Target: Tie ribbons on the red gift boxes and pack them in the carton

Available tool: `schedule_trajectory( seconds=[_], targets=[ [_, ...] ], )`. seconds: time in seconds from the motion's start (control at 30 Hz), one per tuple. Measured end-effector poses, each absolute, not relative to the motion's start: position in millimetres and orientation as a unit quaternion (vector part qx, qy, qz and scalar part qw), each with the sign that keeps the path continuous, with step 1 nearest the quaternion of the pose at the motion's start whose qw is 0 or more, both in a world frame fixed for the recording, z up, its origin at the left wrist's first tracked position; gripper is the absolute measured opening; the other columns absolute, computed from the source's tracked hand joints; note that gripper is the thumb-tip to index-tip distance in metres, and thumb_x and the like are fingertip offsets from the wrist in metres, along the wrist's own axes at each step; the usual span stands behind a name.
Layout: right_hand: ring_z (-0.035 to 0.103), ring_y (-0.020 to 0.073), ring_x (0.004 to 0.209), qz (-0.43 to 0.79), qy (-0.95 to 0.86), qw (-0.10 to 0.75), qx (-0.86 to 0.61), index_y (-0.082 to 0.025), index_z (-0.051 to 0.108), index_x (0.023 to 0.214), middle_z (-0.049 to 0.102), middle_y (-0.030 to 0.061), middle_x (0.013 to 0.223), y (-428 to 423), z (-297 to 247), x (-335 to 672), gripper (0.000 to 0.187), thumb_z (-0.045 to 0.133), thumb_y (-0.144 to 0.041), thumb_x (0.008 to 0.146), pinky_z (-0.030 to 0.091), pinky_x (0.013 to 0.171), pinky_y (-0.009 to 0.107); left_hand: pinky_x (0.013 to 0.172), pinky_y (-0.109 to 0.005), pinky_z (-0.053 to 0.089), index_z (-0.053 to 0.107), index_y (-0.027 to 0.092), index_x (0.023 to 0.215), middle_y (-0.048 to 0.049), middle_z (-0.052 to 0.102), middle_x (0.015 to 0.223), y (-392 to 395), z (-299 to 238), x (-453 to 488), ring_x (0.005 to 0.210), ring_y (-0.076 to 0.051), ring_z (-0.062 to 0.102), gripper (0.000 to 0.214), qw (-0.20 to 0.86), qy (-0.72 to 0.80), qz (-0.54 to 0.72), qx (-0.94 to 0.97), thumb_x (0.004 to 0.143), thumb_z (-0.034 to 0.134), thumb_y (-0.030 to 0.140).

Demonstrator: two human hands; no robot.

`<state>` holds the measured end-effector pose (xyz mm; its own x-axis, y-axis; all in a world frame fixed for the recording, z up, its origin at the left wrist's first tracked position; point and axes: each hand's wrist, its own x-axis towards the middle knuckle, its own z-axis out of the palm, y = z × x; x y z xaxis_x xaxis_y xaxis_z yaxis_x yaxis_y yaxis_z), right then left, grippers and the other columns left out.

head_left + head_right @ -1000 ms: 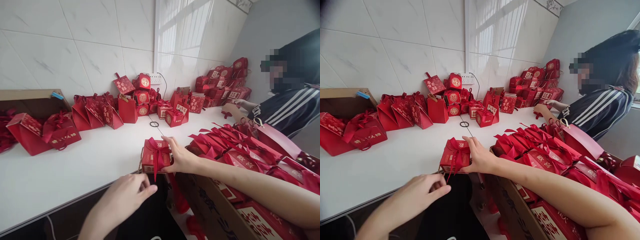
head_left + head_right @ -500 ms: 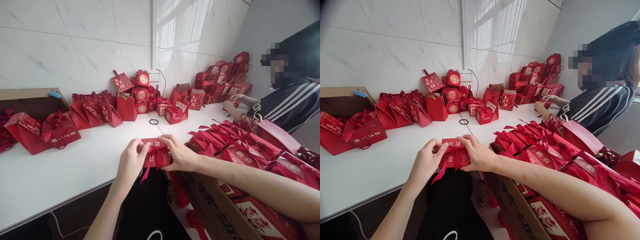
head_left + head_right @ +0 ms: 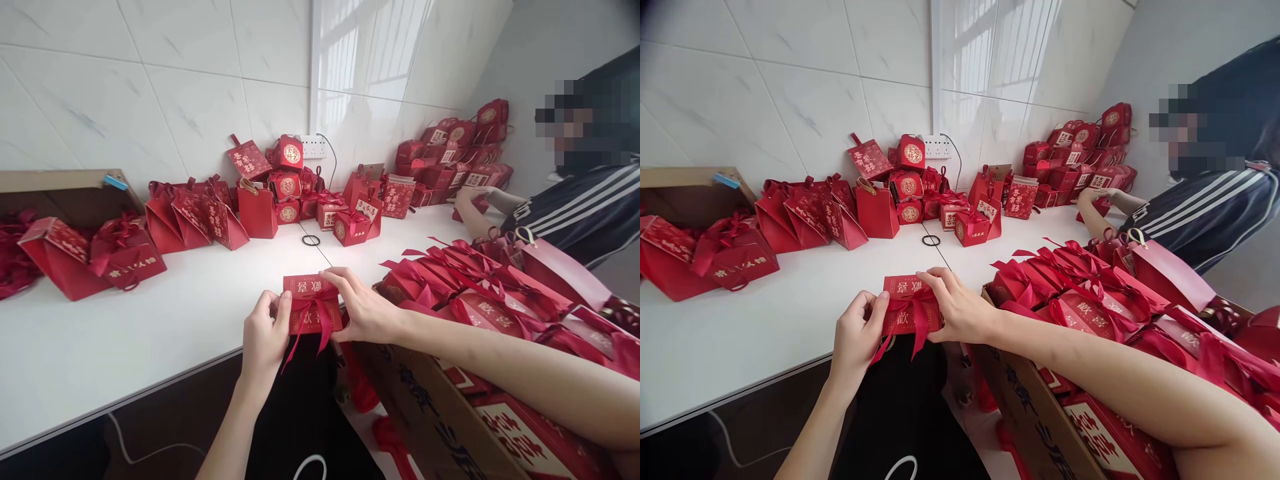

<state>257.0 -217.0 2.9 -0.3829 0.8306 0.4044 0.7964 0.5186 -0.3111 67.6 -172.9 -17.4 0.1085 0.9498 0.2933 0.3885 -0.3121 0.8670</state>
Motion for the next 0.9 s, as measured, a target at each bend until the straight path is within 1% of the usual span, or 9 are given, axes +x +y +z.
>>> schedule_trajectory(
  seconds=[0.13, 0.27, 0.37, 0.43, 0.5, 0.57, 0.67, 0.8, 0.9],
  targets=[
    [0.044, 0.0350, 0.120, 0.024, -0.828, 0.287, -0.482, -0.023, 0.015, 0.139, 0.032, 0.0180, 0.130, -218, 9, 260, 0.097, 0.075, -0.022, 0.064, 0.055, 0.081, 0.047, 0.050, -0.019, 0.035, 0.038, 0.019, 0.062, 0.0055, 0.038, 0.056, -184, -11, 69, 0.050, -0.008, 0.037, 0.033, 0.294, 0.427, 0.506, 0.689, 0.087, 0.051, 0.038],
    [0.041, 0.0330, 0.124, 0.057, -0.775, 0.395, -0.490, -0.021, 0.029, 0.133, 0.034, 0.0165, 0.133, -222, 32, 269, 0.084, 0.073, -0.025, 0.062, 0.046, 0.096, 0.051, 0.059, -0.021, 0.038, 0.042, 0.018, 0.066, 0.0035, 0.043, 0.062, -196, 2, 68, 0.058, -0.008, 0.042, 0.023, 0.250, 0.236, 0.605, 0.718, 0.088, 0.048, 0.021],
    [0.052, 0.0281, 0.113, 0.246, -0.629, 0.504, -0.538, -0.021, 0.040, 0.125, 0.050, 0.0122, 0.124, -226, 56, 282, 0.065, 0.066, -0.034, 0.067, 0.049, 0.092, 0.047, 0.066, -0.024, 0.042, 0.041, 0.018, 0.065, 0.0030, 0.041, 0.060, -193, 5, 70, 0.059, -0.009, 0.043, 0.027, 0.279, 0.154, 0.675, 0.665, 0.092, 0.037, 0.019],
    [0.060, 0.0264, 0.101, 0.411, -0.486, 0.553, -0.538, -0.019, 0.048, 0.115, 0.062, 0.0103, 0.109, -232, 70, 293, 0.049, 0.055, -0.044, 0.073, 0.053, 0.084, 0.045, 0.064, -0.024, 0.041, 0.040, 0.018, 0.063, 0.0029, 0.040, 0.059, -187, 0, 78, 0.058, -0.010, 0.042, 0.030, 0.312, 0.177, 0.670, 0.651, 0.093, 0.035, 0.022],
    [0.064, 0.0248, 0.092, 0.524, -0.359, 0.580, -0.510, -0.018, 0.054, 0.105, 0.067, 0.0085, 0.095, -242, 80, 302, 0.041, 0.045, -0.048, 0.078, 0.056, 0.077, 0.042, 0.056, -0.022, 0.037, 0.039, 0.018, 0.062, 0.0029, 0.039, 0.058, -180, -15, 91, 0.056, -0.010, 0.040, 0.032, 0.359, 0.230, 0.607, 0.671, 0.092, 0.037, 0.028],
    [0.066, 0.0217, 0.085, 0.570, -0.284, 0.601, -0.483, -0.020, 0.056, 0.098, 0.068, 0.0058, 0.087, -256, 83, 307, 0.035, 0.044, -0.047, 0.080, 0.057, 0.073, 0.038, 0.051, -0.023, 0.034, 0.039, 0.019, 0.062, 0.0028, 0.039, 0.058, -176, -38, 108, 0.053, -0.011, 0.040, 0.034, 0.406, 0.266, 0.515, 0.707, 0.092, 0.037, 0.036],
    [0.067, 0.0184, 0.080, 0.584, -0.237, 0.620, -0.468, -0.020, 0.058, 0.093, 0.069, 0.0035, 0.085, -279, 82, 309, 0.033, 0.050, -0.048, 0.078, 0.057, 0.072, 0.033, 0.057, -0.025, 0.038, 0.041, 0.019, 0.063, 0.0010, 0.046, 0.060, -175, -75, 134, 0.058, -0.013, 0.047, 0.037, 0.425, 0.282, 0.384, 0.770, 0.091, 0.031, 0.041],
    [0.066, 0.0208, 0.084, 0.543, -0.232, 0.626, -0.509, -0.020, 0.057, 0.095, 0.069, 0.0047, 0.089, -307, 89, 312, 0.038, 0.053, -0.051, 0.073, 0.057, 0.071, 0.035, 0.069, -0.030, 0.042, 0.055, 0.019, 0.076, -0.0039, 0.064, 0.081, -185, -100, 147, 0.076, -0.019, 0.061, 0.028, 0.358, 0.263, 0.128, 0.887, 0.088, 0.034, 0.032],
    [0.064, 0.0260, 0.091, 0.392, -0.291, 0.633, -0.601, -0.020, 0.056, 0.096, 0.067, 0.0085, 0.093, -325, 106, 332, 0.045, 0.053, -0.056, 0.069, 0.056, 0.074, 0.041, 0.079, -0.038, 0.044, 0.061, 0.019, 0.083, -0.0067, 0.069, 0.092, -195, -99, 145, 0.089, -0.026, 0.064, 0.028, 0.265, 0.225, 0.008, 0.938, 0.086, 0.034, 0.027]
  ],
)
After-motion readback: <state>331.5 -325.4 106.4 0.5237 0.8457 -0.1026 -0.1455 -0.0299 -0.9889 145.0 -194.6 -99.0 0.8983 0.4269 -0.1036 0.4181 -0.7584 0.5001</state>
